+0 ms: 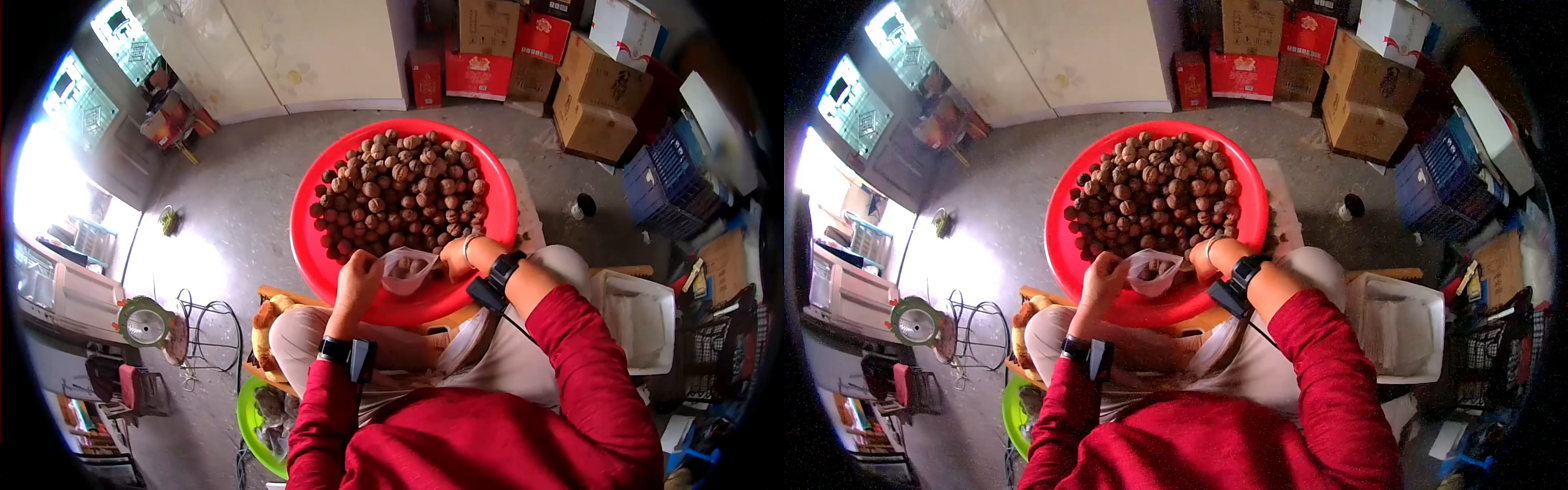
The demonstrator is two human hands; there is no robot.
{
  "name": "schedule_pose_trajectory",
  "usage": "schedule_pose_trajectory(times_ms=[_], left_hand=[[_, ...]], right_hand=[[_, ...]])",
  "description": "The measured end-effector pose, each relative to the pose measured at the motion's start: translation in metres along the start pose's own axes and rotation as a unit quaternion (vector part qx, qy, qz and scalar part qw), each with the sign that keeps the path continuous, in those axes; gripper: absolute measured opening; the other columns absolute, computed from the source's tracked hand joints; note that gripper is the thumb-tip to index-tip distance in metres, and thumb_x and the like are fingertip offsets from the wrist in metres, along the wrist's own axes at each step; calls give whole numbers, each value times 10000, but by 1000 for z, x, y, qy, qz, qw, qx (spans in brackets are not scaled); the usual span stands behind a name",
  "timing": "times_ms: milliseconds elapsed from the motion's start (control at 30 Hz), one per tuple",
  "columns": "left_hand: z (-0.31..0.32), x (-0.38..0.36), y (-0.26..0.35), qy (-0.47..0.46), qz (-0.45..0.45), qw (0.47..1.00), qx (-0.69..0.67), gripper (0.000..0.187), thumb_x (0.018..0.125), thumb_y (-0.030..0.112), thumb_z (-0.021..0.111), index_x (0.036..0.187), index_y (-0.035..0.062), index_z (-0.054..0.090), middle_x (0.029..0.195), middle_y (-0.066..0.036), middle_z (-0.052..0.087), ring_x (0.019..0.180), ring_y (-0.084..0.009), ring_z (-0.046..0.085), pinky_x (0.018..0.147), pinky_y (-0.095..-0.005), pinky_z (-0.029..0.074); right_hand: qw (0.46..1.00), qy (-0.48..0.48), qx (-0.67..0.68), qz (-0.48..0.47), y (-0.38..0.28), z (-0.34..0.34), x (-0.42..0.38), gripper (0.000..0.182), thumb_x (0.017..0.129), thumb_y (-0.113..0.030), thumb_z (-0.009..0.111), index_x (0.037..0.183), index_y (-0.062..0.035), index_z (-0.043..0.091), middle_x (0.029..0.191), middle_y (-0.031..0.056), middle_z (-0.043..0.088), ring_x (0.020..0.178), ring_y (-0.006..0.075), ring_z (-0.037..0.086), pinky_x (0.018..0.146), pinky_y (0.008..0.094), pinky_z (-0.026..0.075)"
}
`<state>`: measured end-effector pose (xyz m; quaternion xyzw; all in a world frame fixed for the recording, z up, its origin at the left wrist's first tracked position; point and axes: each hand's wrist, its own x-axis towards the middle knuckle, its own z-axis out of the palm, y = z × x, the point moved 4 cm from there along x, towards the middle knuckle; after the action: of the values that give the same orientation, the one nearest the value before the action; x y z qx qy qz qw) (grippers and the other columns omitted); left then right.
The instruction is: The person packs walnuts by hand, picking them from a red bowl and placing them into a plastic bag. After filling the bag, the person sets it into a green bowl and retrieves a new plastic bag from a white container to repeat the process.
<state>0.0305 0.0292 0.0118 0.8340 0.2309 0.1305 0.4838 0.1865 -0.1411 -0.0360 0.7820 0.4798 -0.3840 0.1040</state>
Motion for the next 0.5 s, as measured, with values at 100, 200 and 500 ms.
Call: schedule_pose_trajectory(times_ms=[100,200,500], left_hand=[[-1,-2,3,-6,0,1000,0,171,846,162,641,873,-5,609,696,-118,641,643,-176,622,609,-310,497],[0,0,2,-12,-19,1000,-16,176,854,168,646,866,-3,612,680,-108,639,623,-163,616,589,-304,493],[-1,-2,9,-8,-19,1000,-7,177,869,156,643,874,-15,596,653,-102,630,568,-149,599,536,-289,479]], right_hand=[[999,36,13,21,-4,-10,-11,386,712,-274,676,1026,-51,704,998,150,692,918,319,658,804,406,522],[988,145,34,32,1,-28,-21,332,760,-263,621,983,-38,720,999,193,683,932,361,655,834,421,520],[868,413,258,-94,-11,-68,-68,284,756,-274,682,936,-54,670,858,170,689,832,320,668,752,382,526]])
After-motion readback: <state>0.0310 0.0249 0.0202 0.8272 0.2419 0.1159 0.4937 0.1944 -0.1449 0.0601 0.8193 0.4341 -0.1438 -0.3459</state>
